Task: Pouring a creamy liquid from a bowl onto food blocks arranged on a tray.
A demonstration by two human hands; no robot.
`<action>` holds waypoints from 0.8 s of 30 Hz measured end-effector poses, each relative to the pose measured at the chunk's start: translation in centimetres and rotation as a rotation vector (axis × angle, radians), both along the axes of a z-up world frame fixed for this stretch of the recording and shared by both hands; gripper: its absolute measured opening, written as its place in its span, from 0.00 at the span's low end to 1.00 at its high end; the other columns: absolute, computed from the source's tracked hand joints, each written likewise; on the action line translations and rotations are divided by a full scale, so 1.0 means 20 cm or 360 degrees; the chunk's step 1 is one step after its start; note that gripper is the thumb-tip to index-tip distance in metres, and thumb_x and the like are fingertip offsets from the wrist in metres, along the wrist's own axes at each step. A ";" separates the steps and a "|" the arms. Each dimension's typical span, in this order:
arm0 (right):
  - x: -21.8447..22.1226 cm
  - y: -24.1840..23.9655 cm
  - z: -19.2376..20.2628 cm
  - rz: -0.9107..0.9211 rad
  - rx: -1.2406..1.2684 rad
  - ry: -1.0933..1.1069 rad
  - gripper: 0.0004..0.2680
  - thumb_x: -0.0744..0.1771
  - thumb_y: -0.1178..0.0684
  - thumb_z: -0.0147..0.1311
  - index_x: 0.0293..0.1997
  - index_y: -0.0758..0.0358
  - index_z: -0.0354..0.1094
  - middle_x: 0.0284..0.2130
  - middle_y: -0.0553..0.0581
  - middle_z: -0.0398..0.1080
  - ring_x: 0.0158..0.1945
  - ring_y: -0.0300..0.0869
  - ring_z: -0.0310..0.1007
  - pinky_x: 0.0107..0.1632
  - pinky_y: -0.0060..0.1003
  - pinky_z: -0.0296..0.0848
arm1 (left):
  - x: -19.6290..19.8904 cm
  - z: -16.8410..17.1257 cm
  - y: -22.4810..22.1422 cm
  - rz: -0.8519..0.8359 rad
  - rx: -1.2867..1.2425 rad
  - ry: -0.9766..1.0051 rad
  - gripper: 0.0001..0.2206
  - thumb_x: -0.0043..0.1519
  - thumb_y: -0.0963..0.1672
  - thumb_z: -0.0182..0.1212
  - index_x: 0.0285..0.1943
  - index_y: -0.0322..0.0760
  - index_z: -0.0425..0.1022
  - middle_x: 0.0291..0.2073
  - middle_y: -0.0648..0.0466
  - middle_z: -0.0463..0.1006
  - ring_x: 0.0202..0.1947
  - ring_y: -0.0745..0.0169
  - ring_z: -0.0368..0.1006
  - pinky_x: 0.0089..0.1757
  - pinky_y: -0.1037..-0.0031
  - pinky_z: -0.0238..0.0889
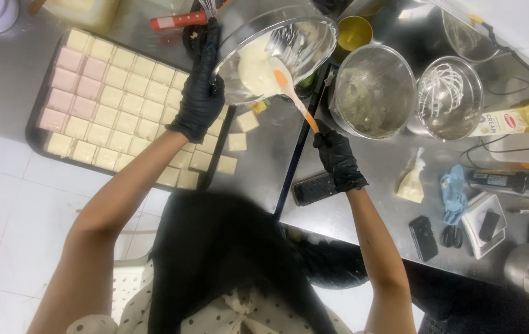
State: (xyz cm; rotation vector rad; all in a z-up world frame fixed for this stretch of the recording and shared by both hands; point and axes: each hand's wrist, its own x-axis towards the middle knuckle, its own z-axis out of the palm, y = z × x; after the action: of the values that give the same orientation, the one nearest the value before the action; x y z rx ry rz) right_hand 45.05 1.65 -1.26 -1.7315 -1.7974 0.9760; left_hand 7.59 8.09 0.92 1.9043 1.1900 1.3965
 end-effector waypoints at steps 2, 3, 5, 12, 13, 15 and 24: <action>0.03 0.00 -0.05 0.0028 -0.0137 -0.0154 0.14 0.71 0.57 0.51 0.65 0.60 0.67 0.32 0.57 0.77 0.35 0.38 0.73 0.44 0.36 0.72 | 0.00 -0.01 0.00 -0.0056 -0.0172 -0.0065 0.42 0.58 0.28 0.38 0.85 0.46 0.43 0.84 0.54 0.45 0.85 0.51 0.39 0.73 0.71 0.53; 0.04 0.01 -0.08 0.0030 -0.0139 -0.0152 0.14 0.71 0.57 0.51 0.65 0.60 0.67 0.32 0.57 0.77 0.35 0.38 0.73 0.44 0.36 0.72 | 0.00 0.00 -0.01 -0.0054 -0.0175 -0.0064 0.42 0.58 0.28 0.38 0.85 0.46 0.43 0.84 0.54 0.45 0.85 0.51 0.39 0.73 0.71 0.53; 0.06 0.02 -0.13 -0.0096 -0.0225 0.0086 0.14 0.70 0.57 0.51 0.64 0.61 0.69 0.30 0.55 0.75 0.34 0.38 0.71 0.43 0.35 0.71 | 0.01 0.02 -0.02 0.0005 -0.0073 -0.0014 0.44 0.58 0.28 0.40 0.86 0.48 0.41 0.84 0.57 0.45 0.82 0.53 0.40 0.76 0.66 0.47; 0.05 0.11 -0.08 0.0034 -0.0068 -0.0255 0.15 0.71 0.60 0.50 0.68 0.60 0.65 0.32 0.53 0.73 0.34 0.36 0.71 0.42 0.33 0.70 | 0.00 0.00 -0.05 -0.0049 -0.0177 -0.0008 0.41 0.62 0.29 0.38 0.86 0.50 0.40 0.84 0.55 0.43 0.84 0.52 0.46 0.73 0.69 0.60; 0.11 0.11 -0.19 0.0004 -0.0115 0.0118 0.14 0.71 0.61 0.50 0.66 0.61 0.66 0.34 0.51 0.74 0.35 0.36 0.69 0.42 0.32 0.70 | 0.01 0.02 -0.06 -0.0041 -0.0112 0.0016 0.41 0.63 0.30 0.38 0.86 0.51 0.40 0.84 0.56 0.43 0.83 0.51 0.44 0.73 0.68 0.58; 0.19 0.10 -0.31 -0.0017 -0.0162 0.0493 0.14 0.71 0.62 0.50 0.65 0.62 0.68 0.37 0.49 0.74 0.36 0.35 0.68 0.43 0.31 0.70 | 0.01 0.05 -0.06 -0.0026 -0.0046 0.0040 0.40 0.64 0.30 0.39 0.86 0.52 0.40 0.84 0.57 0.43 0.81 0.50 0.42 0.73 0.67 0.55; 0.18 0.02 -0.06 -0.0102 -0.0456 0.0068 0.16 0.68 0.57 0.53 0.66 0.57 0.67 0.32 0.52 0.75 0.31 0.33 0.67 0.39 0.29 0.68 | 0.03 0.02 -0.09 -0.0078 -0.0058 0.0037 0.36 0.71 0.32 0.45 0.84 0.54 0.35 0.82 0.58 0.41 0.78 0.48 0.55 0.68 0.64 0.63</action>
State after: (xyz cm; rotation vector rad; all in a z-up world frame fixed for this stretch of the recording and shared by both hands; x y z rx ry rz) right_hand 48.59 2.03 -2.42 -1.9071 -1.6272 1.2843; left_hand 8.11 6.27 1.28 1.9168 1.1636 1.3218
